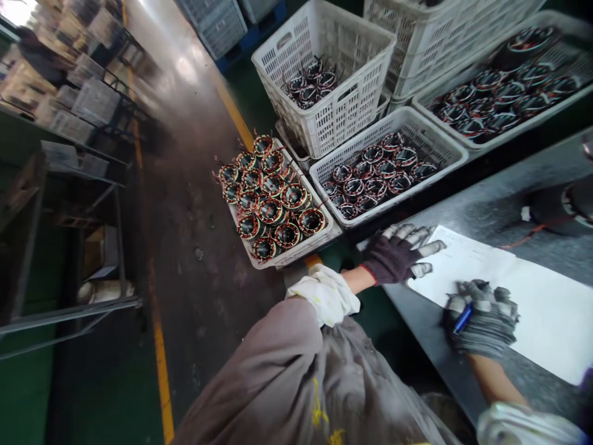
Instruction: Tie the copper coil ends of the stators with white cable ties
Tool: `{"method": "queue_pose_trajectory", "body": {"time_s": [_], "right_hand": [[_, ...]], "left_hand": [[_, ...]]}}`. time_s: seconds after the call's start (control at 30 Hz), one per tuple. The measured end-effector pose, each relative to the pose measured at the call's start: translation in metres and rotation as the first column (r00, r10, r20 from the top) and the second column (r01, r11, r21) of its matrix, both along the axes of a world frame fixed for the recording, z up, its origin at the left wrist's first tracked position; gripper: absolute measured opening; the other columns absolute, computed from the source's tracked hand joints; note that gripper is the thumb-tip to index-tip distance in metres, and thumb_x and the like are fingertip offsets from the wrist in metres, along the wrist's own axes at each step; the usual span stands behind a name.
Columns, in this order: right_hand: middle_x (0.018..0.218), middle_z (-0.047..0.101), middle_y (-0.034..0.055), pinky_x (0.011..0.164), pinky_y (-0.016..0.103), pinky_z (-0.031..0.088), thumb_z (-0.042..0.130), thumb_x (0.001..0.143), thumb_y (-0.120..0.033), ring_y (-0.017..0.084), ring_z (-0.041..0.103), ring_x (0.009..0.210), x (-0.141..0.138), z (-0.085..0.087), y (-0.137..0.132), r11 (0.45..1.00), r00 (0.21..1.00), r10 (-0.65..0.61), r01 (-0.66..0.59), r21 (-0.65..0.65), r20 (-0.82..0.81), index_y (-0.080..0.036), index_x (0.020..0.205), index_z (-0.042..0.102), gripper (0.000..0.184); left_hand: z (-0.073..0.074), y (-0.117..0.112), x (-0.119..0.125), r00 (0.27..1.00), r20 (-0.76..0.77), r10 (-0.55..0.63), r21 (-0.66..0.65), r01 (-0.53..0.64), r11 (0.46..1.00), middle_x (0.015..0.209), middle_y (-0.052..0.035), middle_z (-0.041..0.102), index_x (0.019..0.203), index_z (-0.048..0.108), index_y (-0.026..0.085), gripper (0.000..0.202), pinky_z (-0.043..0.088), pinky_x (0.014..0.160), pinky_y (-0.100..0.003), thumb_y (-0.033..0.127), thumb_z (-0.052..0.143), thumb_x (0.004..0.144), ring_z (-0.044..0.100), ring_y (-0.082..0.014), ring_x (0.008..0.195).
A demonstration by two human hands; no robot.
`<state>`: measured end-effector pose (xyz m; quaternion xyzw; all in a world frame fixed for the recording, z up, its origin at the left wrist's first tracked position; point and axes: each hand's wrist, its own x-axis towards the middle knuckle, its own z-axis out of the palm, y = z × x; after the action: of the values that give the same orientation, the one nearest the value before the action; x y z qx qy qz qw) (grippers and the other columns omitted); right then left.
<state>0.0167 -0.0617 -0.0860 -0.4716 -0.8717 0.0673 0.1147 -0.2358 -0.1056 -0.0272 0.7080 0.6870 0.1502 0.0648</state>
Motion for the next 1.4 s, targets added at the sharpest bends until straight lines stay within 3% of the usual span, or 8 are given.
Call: {"method": "queue_pose_trajectory", "body": {"time_s": [0.2,0.47,0.8,1.0,1.1,1.17,1.27,1.4], "right_hand": [[0.124,0.071,0.0174,0.105,0.057,0.043,0.049,0.087,-0.039,0.042,0.055,0.127,0.016,-0.006,-0.018,1.0,0.998,0.023,-0.023,-0.007,-0.062,-0.017,0.115,0.069,0.041],[0.129,0.07,0.0163,0.11,0.054,0.037,0.05,0.089,-0.04,0.041,0.052,0.133,0.015,-0.008,-0.019,0.999,0.999,-0.006,0.004,-0.039,-0.046,-0.016,0.118,0.069,0.043],[0.126,0.071,0.0173,0.106,0.05,0.041,0.048,0.093,-0.042,0.039,0.054,0.129,0.013,-0.006,-0.018,0.999,0.996,0.027,-0.026,0.021,-0.083,-0.013,0.116,0.071,0.043],[0.13,0.069,0.0178,0.111,0.053,0.037,0.05,0.094,-0.039,0.039,0.049,0.134,0.013,-0.013,-0.015,0.999,0.997,0.004,-0.007,-0.039,-0.073,-0.014,0.121,0.069,0.042],[0.13,0.068,0.0192,0.11,0.055,0.038,0.051,0.094,-0.032,0.038,0.049,0.133,0.009,-0.006,-0.019,0.999,0.993,0.006,-0.011,-0.034,-0.121,-0.012,0.119,0.07,0.037],[0.13,0.068,0.0193,0.109,0.058,0.039,0.052,0.093,-0.027,0.038,0.049,0.133,0.004,-0.003,-0.019,0.996,0.986,0.013,-0.027,-0.08,-0.168,-0.011,0.116,0.071,0.034],[0.14,0.064,0.0107,0.116,0.055,0.036,0.058,0.092,-0.031,0.035,0.046,0.139,-0.003,-0.008,-0.011,0.995,0.993,-0.058,0.05,-0.086,-0.101,-0.018,0.123,0.069,0.036],[0.143,0.063,0.0102,0.12,0.06,0.032,0.06,0.093,-0.029,0.035,0.045,0.141,-0.003,-0.012,-0.01,0.99,0.986,-0.105,0.091,-0.11,-0.132,-0.019,0.125,0.069,0.035]], "left_hand": [[-0.015,0.011,0.003,0.986,-0.058,-0.154,-0.181,0.141,0.973,0.165,-0.0066,0.04,0.145,0.058,0.034,0.05,0.017,0.13,-0.054,0.054,0.048,0.1,0.032,-0.0299,0.155],[-0.014,0.011,0.004,0.994,0.008,-0.105,-0.237,0.104,0.966,0.168,-0.0017,0.034,0.146,0.055,0.035,0.047,0.014,0.133,-0.051,0.05,0.046,0.102,0.016,-0.0238,0.161],[-0.003,0.012,0.004,0.996,-0.002,-0.088,-0.302,0.083,0.95,0.167,0.0067,0.035,0.137,0.063,0.037,0.038,0.013,0.133,-0.05,0.044,0.047,0.103,0.016,-0.0208,0.161],[0.002,0.02,-0.001,0.996,-0.028,-0.083,-0.337,0.069,0.939,0.167,0.007,0.034,0.148,0.054,0.038,0.047,0.01,0.134,-0.041,0.046,0.05,0.102,0.021,-0.0202,0.16],[0.005,0.017,-0.004,0.997,-0.004,-0.074,-0.335,0.069,0.94,0.163,0.0005,0.044,0.152,0.05,0.032,0.051,0.014,0.133,-0.044,0.043,0.047,0.102,0.029,-0.0224,0.157],[0.0,0.012,-0.009,0.999,0.017,-0.045,-0.333,0.048,0.942,0.159,-0.0076,0.049,0.152,0.051,0.025,0.054,0.013,0.131,-0.054,0.039,0.051,0.1,0.031,-0.0294,0.156],[-0.019,0.001,-0.02,0.998,0.05,-0.043,-0.339,0.057,0.939,0.16,-0.0075,0.048,0.149,0.055,0.029,0.057,0.008,0.129,-0.064,0.036,0.06,0.092,0.027,-0.0364,0.157],[-0.03,-0.021,-0.02,0.998,0.015,-0.065,-0.343,0.066,0.937,0.166,-0.0058,0.039,0.149,0.054,0.033,0.06,0.007,0.131,-0.059,0.044,0.063,0.091,0.025,-0.0354,0.158]]}}
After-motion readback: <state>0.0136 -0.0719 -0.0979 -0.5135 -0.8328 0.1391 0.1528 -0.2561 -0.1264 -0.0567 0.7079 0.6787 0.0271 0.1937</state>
